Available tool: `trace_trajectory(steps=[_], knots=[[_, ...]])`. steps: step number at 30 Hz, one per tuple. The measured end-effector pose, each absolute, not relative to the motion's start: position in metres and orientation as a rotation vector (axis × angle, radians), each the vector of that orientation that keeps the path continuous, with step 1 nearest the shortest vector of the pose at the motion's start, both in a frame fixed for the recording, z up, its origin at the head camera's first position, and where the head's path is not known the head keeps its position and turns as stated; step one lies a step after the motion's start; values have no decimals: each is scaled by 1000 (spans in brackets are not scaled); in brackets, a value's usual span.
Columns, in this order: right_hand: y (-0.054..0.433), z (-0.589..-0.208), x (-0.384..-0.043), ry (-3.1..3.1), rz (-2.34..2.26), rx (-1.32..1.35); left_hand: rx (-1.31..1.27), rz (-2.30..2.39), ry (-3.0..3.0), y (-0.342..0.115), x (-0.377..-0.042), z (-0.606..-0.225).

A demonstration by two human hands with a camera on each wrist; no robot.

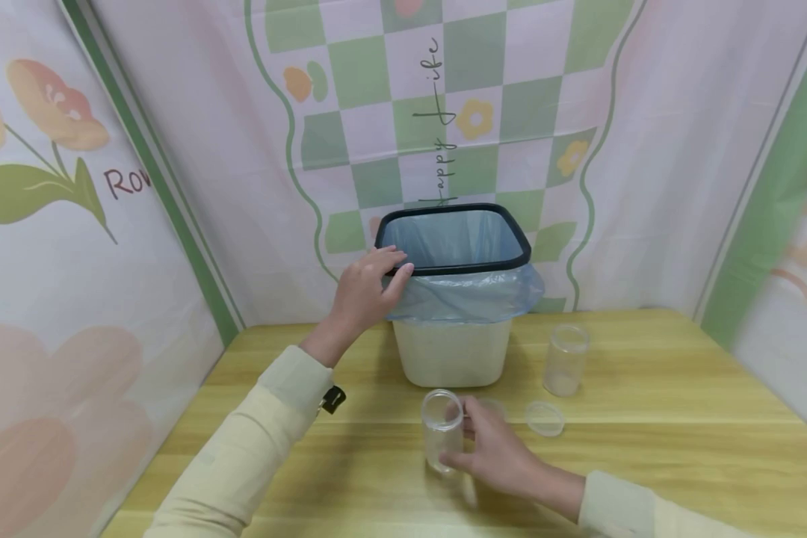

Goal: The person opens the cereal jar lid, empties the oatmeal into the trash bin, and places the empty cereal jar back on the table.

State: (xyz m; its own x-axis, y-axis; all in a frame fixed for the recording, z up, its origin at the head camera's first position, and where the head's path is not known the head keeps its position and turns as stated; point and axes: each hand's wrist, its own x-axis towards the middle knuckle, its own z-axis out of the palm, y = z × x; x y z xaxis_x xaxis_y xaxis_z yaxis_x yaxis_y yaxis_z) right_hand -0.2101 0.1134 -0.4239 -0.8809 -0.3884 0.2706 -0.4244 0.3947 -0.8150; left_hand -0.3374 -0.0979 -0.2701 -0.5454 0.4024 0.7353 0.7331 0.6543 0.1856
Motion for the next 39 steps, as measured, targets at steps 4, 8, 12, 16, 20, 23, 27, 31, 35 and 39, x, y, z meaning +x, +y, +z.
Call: trace_trajectory(steps=[4,8,12,16,20,23,27,31,35,39], knots=[[113,-427,-210,-2611,1514,749,-874,-640,-2194,-98,-338,-271],[113,-431,-211,-2610,1542,776,-879,-646,-2184,-98,-338,-271],[114,-434,-212,-2587,1553,805,-882,-651,-2178,-98,-338,-271],[115,-435,-213,-2573,1543,815,-884,-655,-2174,-99,-339,-272],[116,-436,-212,-2586,1533,812,-893,-654,-2162,-99,-340,-273],[117,-435,-211,-2599,1520,813,-901,-652,-2152,-99,-340,-273],[118,-433,-210,-2616,1521,822,-911,-654,-2145,-98,-339,-272],[121,-428,-209,-2647,1522,791,-917,-648,-2147,-98,-339,-271],[126,-422,-210,-2615,1549,792,-919,-633,-2143,-100,-339,-271],[134,-417,-211,-2539,1540,840,-933,-632,-2130,-100,-339,-271]])
